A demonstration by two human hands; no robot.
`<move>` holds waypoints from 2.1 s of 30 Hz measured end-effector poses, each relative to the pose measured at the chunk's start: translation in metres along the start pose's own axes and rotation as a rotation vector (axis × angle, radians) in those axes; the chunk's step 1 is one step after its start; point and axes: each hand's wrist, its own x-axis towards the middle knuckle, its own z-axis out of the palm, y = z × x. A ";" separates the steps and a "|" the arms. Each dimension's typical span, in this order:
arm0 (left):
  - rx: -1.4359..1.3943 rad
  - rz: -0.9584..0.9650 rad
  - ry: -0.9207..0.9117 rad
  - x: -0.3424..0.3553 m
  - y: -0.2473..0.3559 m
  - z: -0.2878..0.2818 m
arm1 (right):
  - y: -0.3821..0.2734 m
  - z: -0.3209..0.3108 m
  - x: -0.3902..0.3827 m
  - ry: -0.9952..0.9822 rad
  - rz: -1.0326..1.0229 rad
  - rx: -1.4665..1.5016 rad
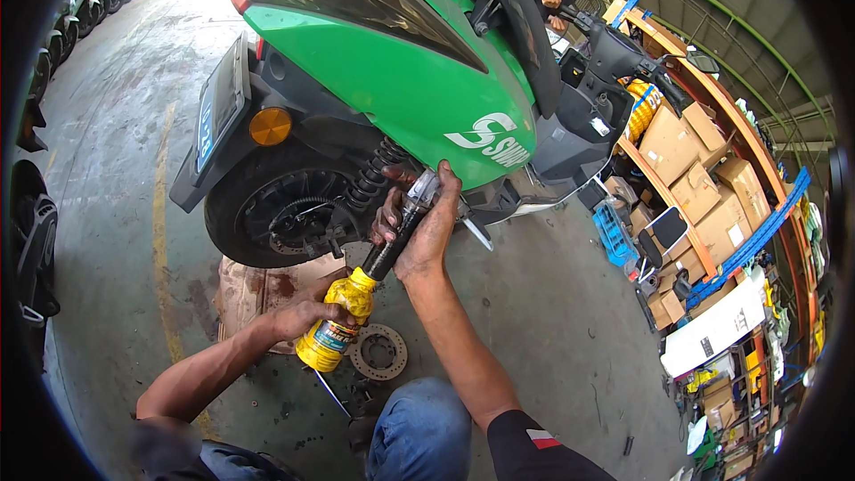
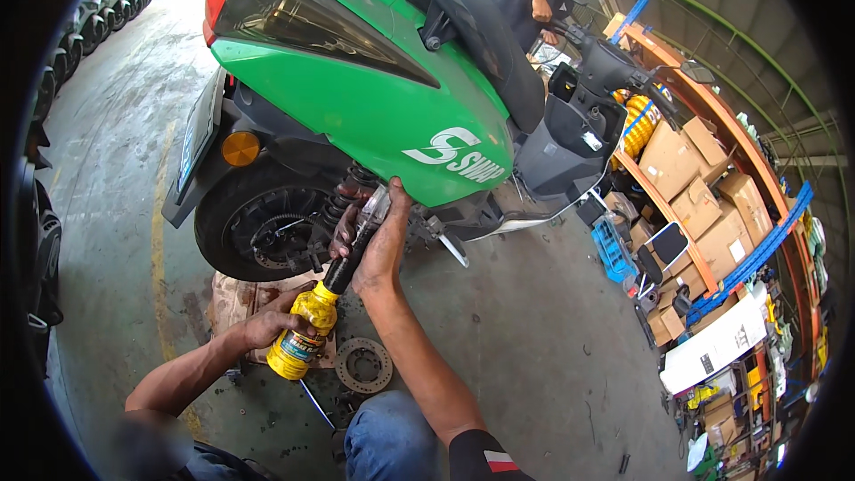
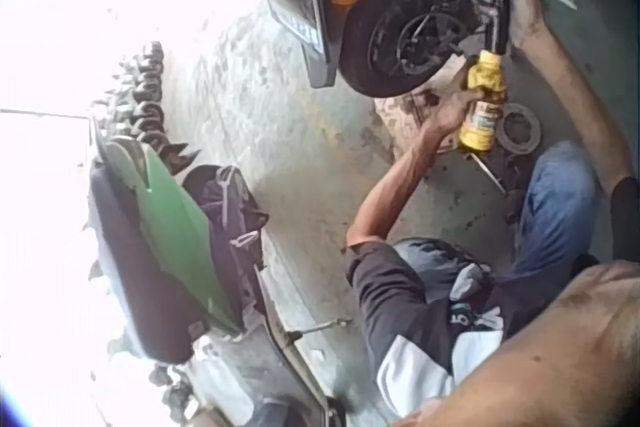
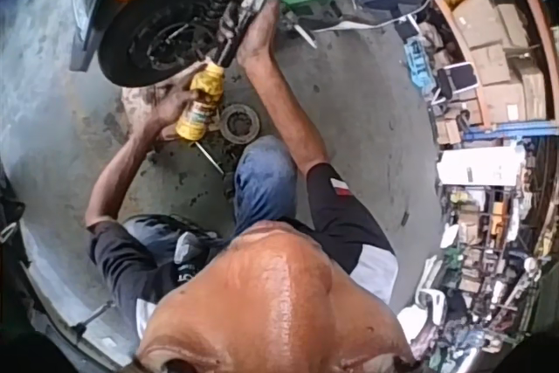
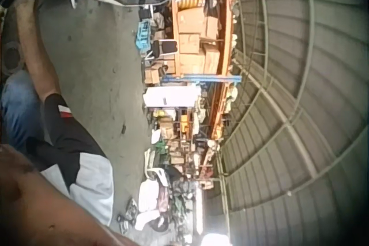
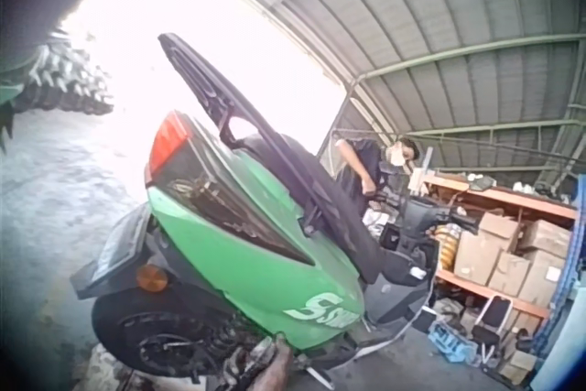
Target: The person repairs the rear wheel assembly of a green scooter by removing a shaft, filling it with fluid from a yellow bottle, and then reassembling the components while working in a garage setting.
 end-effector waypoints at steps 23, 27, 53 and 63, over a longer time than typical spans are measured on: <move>-0.144 -0.098 -0.005 -0.003 0.015 -0.003 | 0.006 -0.013 0.009 -0.043 -0.039 0.254; 0.214 -0.058 0.082 -0.023 0.066 0.020 | 0.007 -0.012 0.012 -0.040 -0.031 0.308; 0.297 -0.293 0.098 -0.031 0.105 0.016 | -0.004 0.002 -0.008 -0.128 -0.307 0.268; 0.260 -0.258 0.128 -0.033 0.106 0.025 | 0.003 0.004 -0.007 -0.110 -0.334 0.291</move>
